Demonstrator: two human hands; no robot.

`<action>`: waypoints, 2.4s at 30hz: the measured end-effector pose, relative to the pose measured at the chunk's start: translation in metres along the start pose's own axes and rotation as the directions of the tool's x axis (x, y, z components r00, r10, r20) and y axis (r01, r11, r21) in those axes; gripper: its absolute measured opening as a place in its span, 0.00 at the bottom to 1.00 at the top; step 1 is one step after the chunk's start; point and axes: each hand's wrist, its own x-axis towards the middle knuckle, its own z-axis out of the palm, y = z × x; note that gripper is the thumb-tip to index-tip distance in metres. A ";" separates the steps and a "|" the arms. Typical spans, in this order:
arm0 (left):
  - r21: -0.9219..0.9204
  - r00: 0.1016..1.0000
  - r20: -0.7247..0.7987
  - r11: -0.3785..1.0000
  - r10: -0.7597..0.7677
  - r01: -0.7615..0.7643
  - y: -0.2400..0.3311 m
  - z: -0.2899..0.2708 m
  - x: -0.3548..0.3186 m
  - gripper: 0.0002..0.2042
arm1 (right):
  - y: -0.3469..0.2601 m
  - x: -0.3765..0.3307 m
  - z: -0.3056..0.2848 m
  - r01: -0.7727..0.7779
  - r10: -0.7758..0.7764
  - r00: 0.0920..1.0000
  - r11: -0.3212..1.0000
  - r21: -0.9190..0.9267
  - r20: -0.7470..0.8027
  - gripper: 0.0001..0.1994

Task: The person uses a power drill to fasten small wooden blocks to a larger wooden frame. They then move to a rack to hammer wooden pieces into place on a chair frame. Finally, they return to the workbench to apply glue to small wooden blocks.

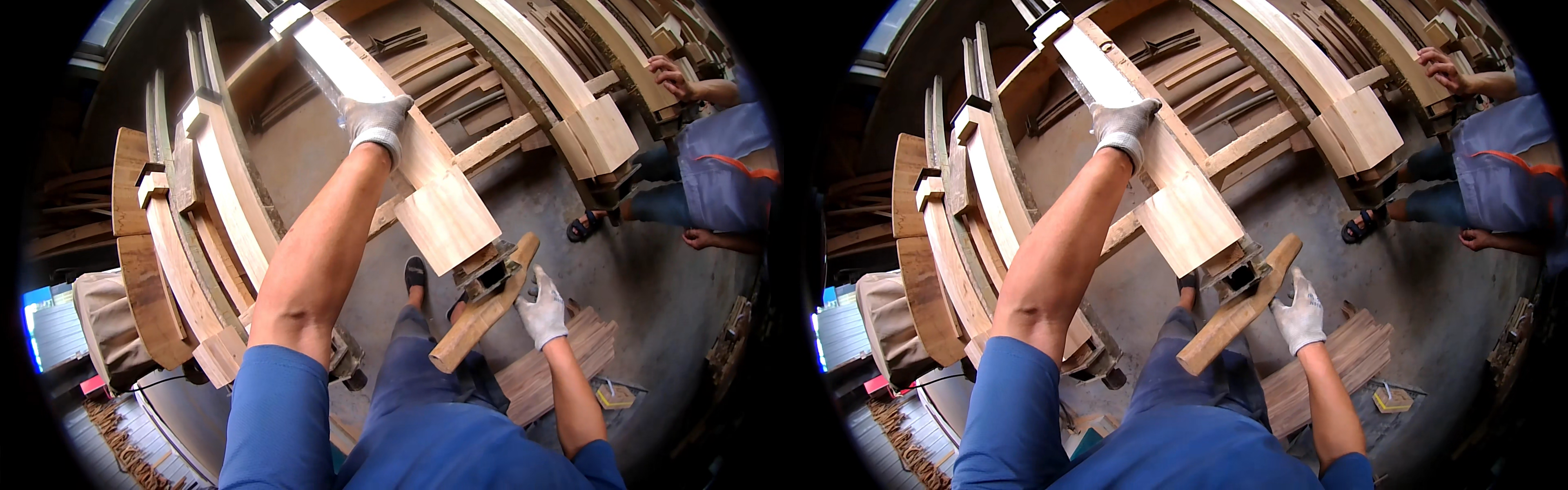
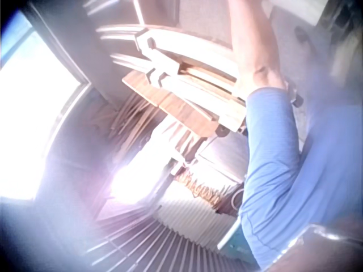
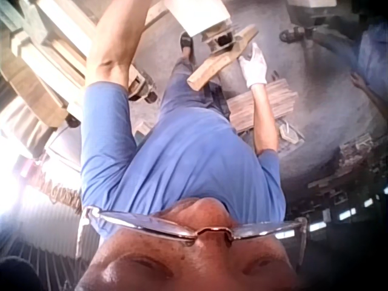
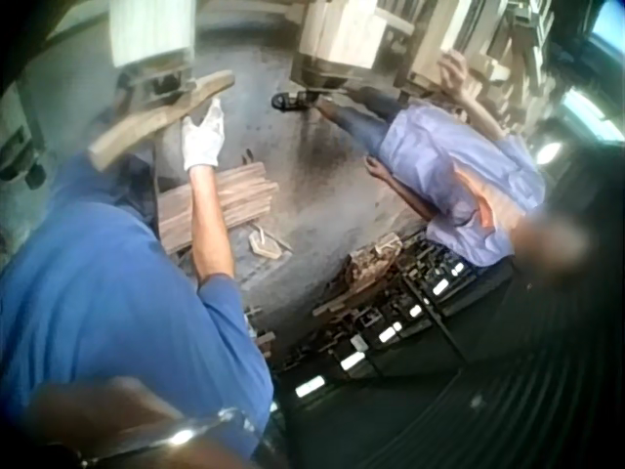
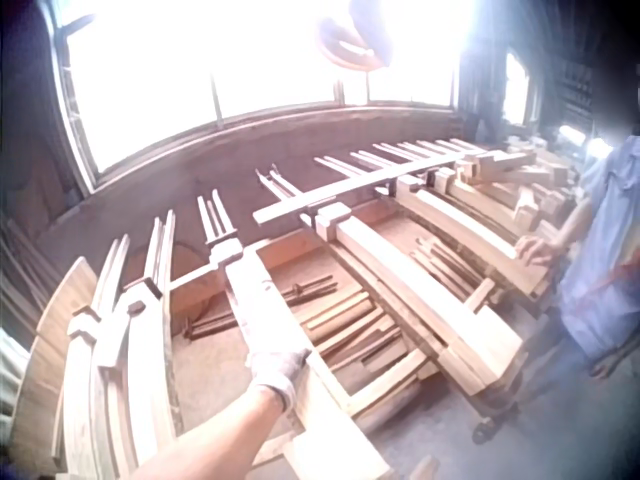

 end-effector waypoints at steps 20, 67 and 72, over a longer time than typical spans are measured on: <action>0.108 0.995 -0.028 0.990 0.098 -0.095 -0.010 0.004 -0.015 0.53 | 0.045 0.062 0.018 0.139 -0.134 0.990 0.955 -0.263 0.037 0.40; 0.040 0.997 0.025 0.996 0.077 -0.078 -0.006 -0.002 -0.018 0.47 | -0.120 -0.077 -0.090 0.026 -0.231 0.889 0.888 0.460 0.396 0.25; 0.065 0.998 0.044 0.997 0.050 -0.052 -0.009 -0.002 -0.017 0.47 | -0.119 -0.082 -0.074 0.569 -0.579 0.779 0.814 -0.117 -0.240 0.16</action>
